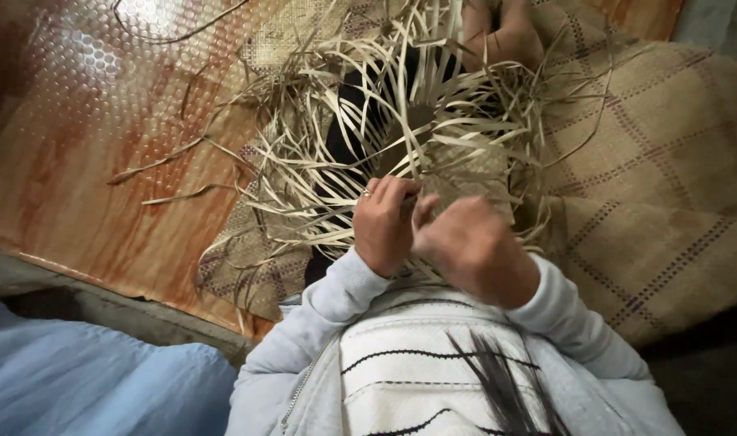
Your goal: Weaving dried plant fibers together to create a basket or hat.
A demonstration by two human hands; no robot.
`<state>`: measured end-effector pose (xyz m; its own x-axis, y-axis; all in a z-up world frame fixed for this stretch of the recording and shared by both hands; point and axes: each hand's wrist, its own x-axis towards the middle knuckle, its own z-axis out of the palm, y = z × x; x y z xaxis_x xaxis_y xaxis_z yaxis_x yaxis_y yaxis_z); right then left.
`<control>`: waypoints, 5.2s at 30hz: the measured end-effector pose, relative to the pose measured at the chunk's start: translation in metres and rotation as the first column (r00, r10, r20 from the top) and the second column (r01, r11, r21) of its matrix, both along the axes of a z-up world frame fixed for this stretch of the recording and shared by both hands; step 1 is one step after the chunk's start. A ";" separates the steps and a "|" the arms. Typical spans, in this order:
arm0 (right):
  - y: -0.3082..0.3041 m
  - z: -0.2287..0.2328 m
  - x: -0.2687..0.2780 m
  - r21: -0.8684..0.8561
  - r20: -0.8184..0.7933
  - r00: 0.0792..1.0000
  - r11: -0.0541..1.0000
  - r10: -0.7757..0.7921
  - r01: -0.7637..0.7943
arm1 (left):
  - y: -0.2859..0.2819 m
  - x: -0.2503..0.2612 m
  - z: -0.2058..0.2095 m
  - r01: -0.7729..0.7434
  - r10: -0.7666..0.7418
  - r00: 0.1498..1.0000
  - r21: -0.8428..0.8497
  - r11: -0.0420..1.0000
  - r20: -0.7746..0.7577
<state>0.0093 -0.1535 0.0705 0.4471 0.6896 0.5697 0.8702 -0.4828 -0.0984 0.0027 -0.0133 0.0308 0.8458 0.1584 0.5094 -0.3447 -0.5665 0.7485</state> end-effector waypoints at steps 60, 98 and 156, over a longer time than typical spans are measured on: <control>0.024 0.030 0.056 0.251 -0.670 0.734 0.964 0.107 0.088 | 0.017 -0.002 0.023 0.257 -0.247 0.965 -0.122 0.959 0.087; -0.006 0.082 0.090 0.906 -0.352 0.370 0.412 0.860 -0.095 | 0.027 -0.001 -0.002 0.065 -0.335 0.898 -0.668 0.742 -0.285; -0.011 0.008 0.013 0.600 -0.742 0.555 0.742 0.376 0.299 | 0.038 0.014 0.012 0.328 -0.452 0.868 -0.446 0.832 -0.206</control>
<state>0.0219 -0.1646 0.0784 0.8966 0.3634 0.2530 0.2625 0.0238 -0.9646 0.0163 0.0248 0.0433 0.9760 -0.0878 0.1991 -0.2059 -0.0762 0.9756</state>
